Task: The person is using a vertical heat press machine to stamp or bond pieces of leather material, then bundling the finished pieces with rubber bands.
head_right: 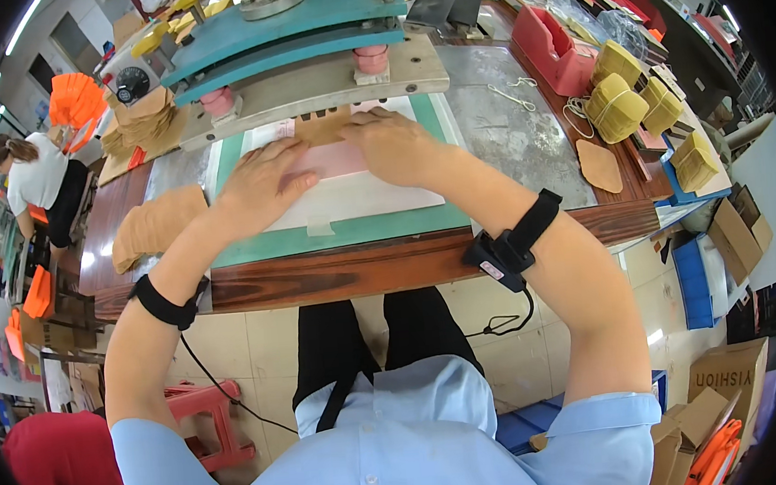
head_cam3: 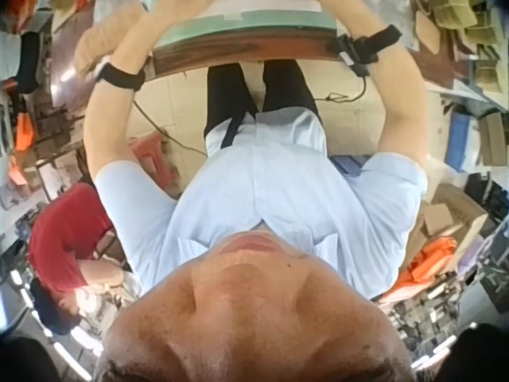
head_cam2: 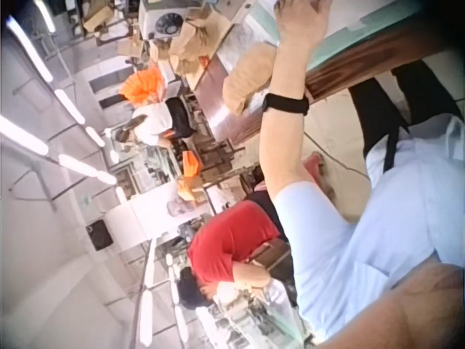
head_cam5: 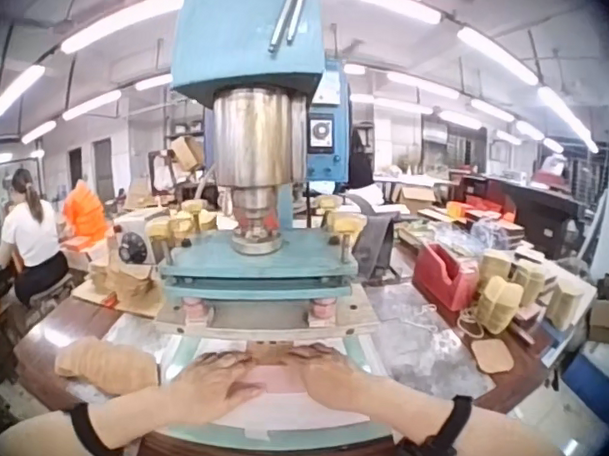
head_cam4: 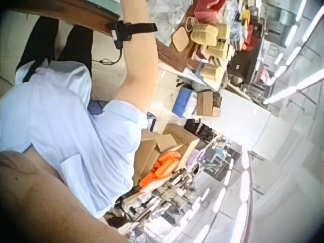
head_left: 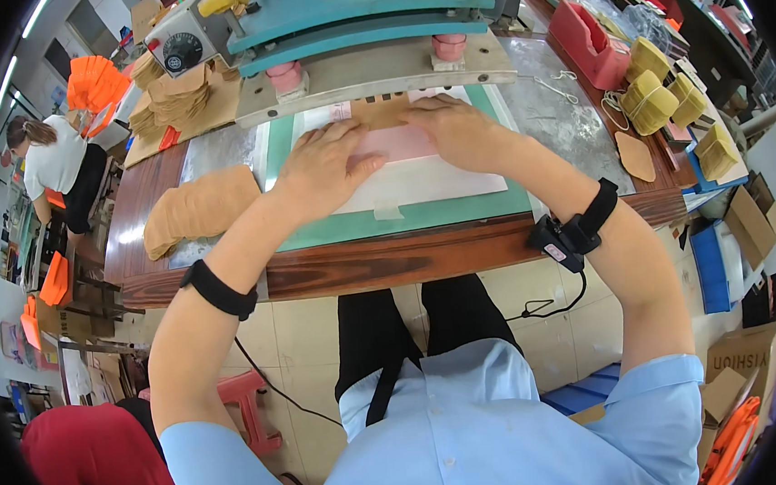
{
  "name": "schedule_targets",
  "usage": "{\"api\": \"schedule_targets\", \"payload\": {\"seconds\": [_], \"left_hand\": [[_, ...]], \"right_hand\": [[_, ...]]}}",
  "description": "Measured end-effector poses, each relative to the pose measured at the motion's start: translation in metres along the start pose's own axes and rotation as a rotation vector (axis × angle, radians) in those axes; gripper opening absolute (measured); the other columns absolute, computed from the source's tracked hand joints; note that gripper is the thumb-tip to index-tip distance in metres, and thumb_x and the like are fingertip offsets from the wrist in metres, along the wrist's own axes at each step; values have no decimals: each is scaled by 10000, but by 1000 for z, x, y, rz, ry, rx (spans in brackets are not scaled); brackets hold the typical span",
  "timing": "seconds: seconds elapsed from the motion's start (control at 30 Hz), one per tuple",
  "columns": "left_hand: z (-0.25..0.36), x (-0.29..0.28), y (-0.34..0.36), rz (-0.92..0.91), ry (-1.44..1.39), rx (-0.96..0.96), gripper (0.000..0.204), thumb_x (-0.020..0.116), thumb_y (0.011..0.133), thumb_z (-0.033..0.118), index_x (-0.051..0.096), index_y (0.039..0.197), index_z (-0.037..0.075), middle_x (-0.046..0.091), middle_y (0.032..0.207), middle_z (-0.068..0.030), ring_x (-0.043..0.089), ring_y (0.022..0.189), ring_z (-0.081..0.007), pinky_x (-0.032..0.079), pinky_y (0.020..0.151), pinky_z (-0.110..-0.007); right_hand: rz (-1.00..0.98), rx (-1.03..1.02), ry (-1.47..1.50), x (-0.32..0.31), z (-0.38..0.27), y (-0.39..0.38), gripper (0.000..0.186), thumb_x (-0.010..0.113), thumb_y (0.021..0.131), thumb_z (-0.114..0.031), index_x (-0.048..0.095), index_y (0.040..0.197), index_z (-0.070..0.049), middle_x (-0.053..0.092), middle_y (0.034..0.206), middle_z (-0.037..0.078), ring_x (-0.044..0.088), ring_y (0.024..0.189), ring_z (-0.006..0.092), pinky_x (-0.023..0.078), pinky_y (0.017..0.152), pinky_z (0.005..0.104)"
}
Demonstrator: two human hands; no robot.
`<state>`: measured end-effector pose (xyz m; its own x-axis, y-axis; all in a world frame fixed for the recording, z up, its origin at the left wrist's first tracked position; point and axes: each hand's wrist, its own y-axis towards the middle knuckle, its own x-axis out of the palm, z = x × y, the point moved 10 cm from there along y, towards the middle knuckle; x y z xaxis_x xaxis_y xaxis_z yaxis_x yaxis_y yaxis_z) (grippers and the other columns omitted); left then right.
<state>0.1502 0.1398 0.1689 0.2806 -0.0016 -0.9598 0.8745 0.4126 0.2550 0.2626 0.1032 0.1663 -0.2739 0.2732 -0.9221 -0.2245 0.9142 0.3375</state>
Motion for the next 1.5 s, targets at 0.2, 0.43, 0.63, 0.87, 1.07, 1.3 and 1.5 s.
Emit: {"api": "schedule_targets", "payload": {"seconds": [0.2, 0.43, 0.63, 0.87, 1.07, 1.3, 1.5], "left_hand": [[13, -10, -1, 38, 89, 78, 499, 490, 896, 412, 557, 1170, 0, 504, 1246, -155, 466, 1151, -323, 340, 993, -396], [13, -7, -3, 30, 88, 77, 490, 489, 898, 398, 546, 1185, 5, 522, 1225, -153, 481, 1135, -320, 363, 976, -392], [7, -3, 1, -18, 89, 18, 446, 486, 904, 368, 542, 1172, 16, 508, 1237, -167, 480, 1128, -342, 379, 961, -399], [88, -59, -103, 53, -121, 82, 302, 594, 862, 195, 558, 1100, 12, 582, 1087, -153, 555, 1033, -295, 443, 882, -368], [164, 80, -245, -970, -815, -42, 310, 593, 889, 285, 608, 1127, 88, 663, 962, -63, 627, 886, -164, 488, 797, -293], [13, 184, -197, 10, -1957, -875, 339, 437, 949, 313, 551, 1124, 46, 618, 1058, -80, 600, 965, -202, 488, 843, -315], [-12, 125, -150, 872, -2424, -401, 344, 452, 913, 347, 536, 1129, 93, 588, 1118, -47, 568, 1005, -182, 493, 826, -328]], "right_hand": [[-34, -24, -87, -1, -11, -5, 394, 487, 750, 47, 576, 1130, -6, 538, 1204, 125, 482, 1153, 295, 385, 976, 374], [-126, 41, -115, 3, -14, -5, 426, 466, 751, 49, 559, 1161, -15, 502, 1251, 125, 450, 1188, 296, 360, 1007, 370], [-102, -14, -164, -1, -8, -6, 395, 464, 772, -1, 557, 1156, -19, 554, 1152, 145, 514, 1083, 295, 401, 952, 373], [50, -82, 157, -81, -101, -127, 326, 466, 897, -117, 529, 1208, -43, 556, 1187, 144, 527, 1098, 274, 406, 952, 361], [-833, 136, 895, 50, -116, -267, 393, 507, 933, -290, 517, 1225, -27, 604, 1139, 102, 563, 1060, 204, 429, 924, 322], [294, 561, 2031, 160, 50, -223, 382, 509, 903, -396, 558, 1123, -88, 618, 1046, 62, 586, 948, 183, 467, 835, 308], [805, 324, 2535, 131, 9, -161, 461, 460, 895, -457, 512, 1211, -125, 547, 1217, 38, 524, 1102, 217, 427, 926, 390]]}}
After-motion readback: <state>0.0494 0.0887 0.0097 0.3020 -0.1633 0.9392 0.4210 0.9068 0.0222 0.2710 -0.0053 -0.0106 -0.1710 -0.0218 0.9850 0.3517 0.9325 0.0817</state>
